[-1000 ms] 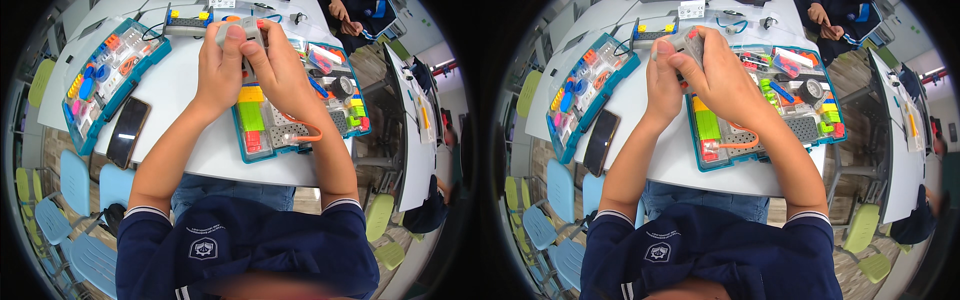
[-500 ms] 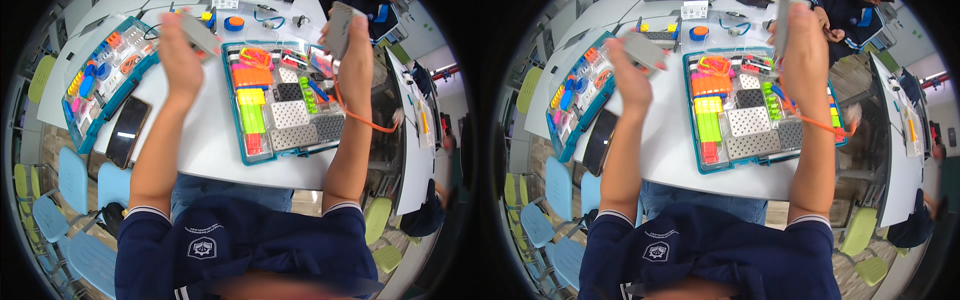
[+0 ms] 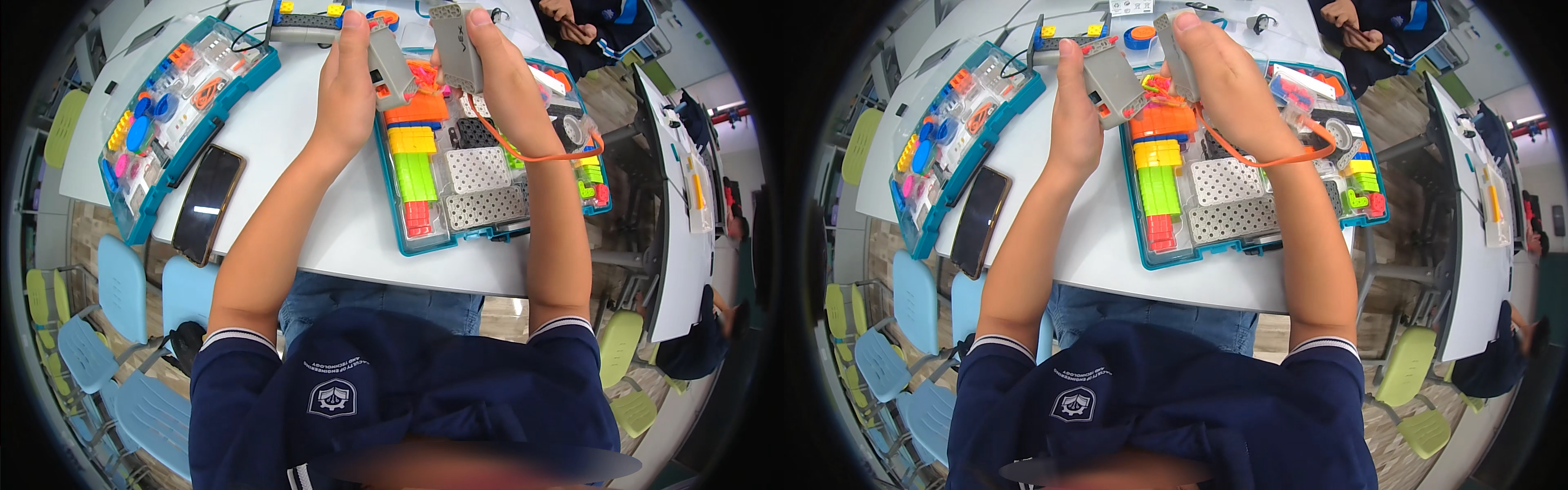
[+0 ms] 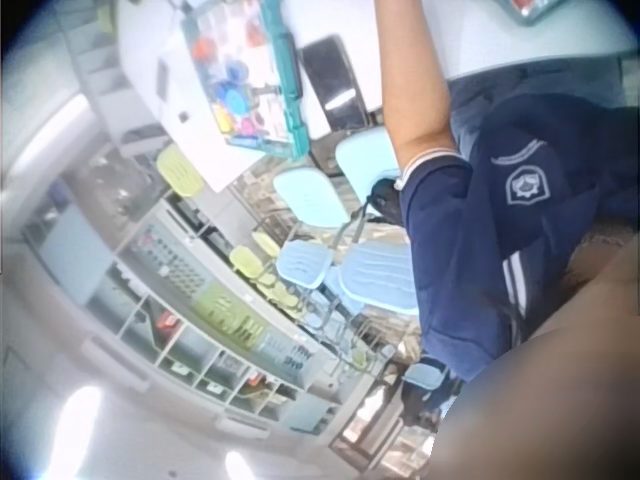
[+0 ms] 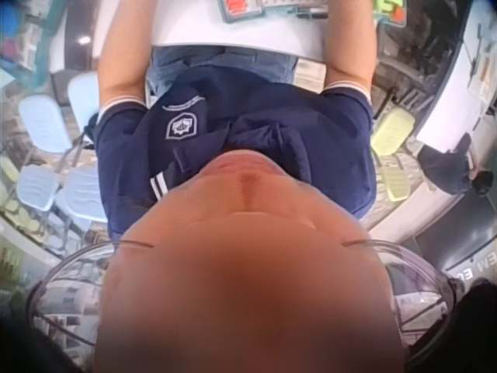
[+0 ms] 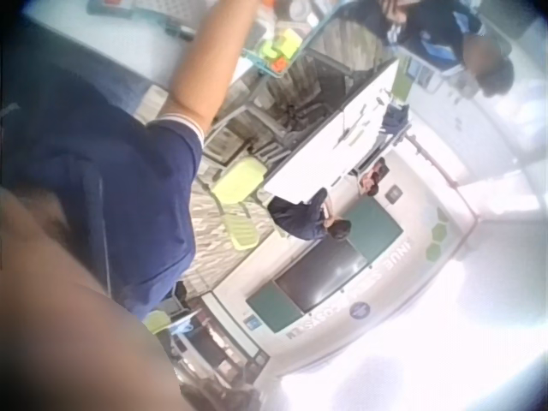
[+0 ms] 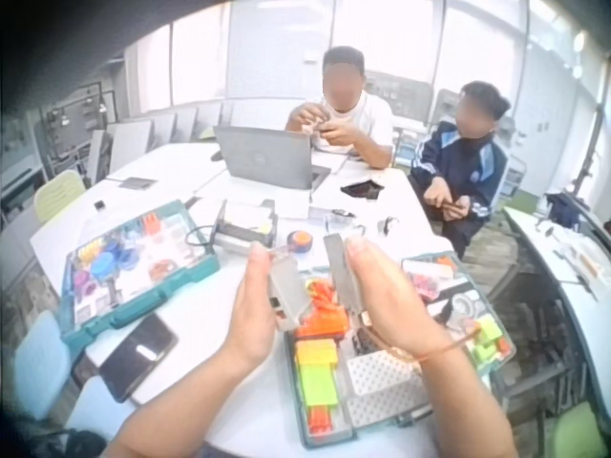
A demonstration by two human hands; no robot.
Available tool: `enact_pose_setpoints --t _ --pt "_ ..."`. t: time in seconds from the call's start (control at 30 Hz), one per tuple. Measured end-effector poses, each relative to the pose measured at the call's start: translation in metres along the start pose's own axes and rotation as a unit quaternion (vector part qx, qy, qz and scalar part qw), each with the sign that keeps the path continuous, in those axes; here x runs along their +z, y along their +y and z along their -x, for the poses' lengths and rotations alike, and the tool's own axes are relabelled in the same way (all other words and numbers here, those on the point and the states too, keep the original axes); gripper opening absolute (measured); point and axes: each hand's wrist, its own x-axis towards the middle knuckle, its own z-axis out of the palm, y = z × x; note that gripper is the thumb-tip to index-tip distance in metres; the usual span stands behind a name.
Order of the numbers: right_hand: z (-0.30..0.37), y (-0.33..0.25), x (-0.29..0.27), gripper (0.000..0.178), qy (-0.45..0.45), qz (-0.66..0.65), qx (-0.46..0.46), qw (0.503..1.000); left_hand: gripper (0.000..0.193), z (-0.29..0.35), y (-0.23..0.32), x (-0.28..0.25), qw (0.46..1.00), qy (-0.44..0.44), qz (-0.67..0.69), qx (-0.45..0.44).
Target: The person assembles a small electronics kit by connecting wires and components on a breadboard. They handle a grey module, orange and black wires, and a green component, inserting and adjusting connections throughout the clip.
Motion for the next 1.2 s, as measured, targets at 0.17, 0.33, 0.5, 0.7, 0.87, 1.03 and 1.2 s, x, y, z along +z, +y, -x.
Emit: enact_pose_setpoints --t 0.17,0.33,0.5,0.7,0.87,1.03,1.2 --pt "0.001 0.001 0.006 0.05 0.009 -0.174 0.026 0.984 0.07 -0.003 -0.01 -0.004 1.0 0.021 0.001 0.001" --pt "-0.002 -0.007 -0.005 0.05 -0.053 -0.314 0.091 0.944 0.071 -0.001 -0.006 -0.005 0.998 -0.017 0.049 -0.03" --pt "-0.003 -0.008 -0.007 0.05 -0.055 -0.345 0.068 0.935 0.075 -0.003 0.0 -0.005 0.993 -0.063 0.099 -0.027" --pt "-0.003 -0.007 -0.019 0.044 -0.077 -0.348 0.059 0.932 0.085 -0.007 0.004 -0.009 0.974 -0.146 0.167 -0.052" --pt "0.019 -0.009 -0.033 0.047 -0.049 -0.092 0.021 0.994 0.086 -0.012 0.005 -0.015 0.968 -0.145 0.199 -0.052" --pt "0.043 -0.007 -0.025 0.048 -0.089 0.199 -0.085 0.972 0.085 -0.011 0.008 -0.013 0.963 -0.147 0.214 -0.069" --pt "0.05 -0.006 -0.018 0.049 -0.125 0.385 -0.146 0.903 0.079 -0.005 0.009 -0.009 0.961 -0.177 0.196 -0.082"
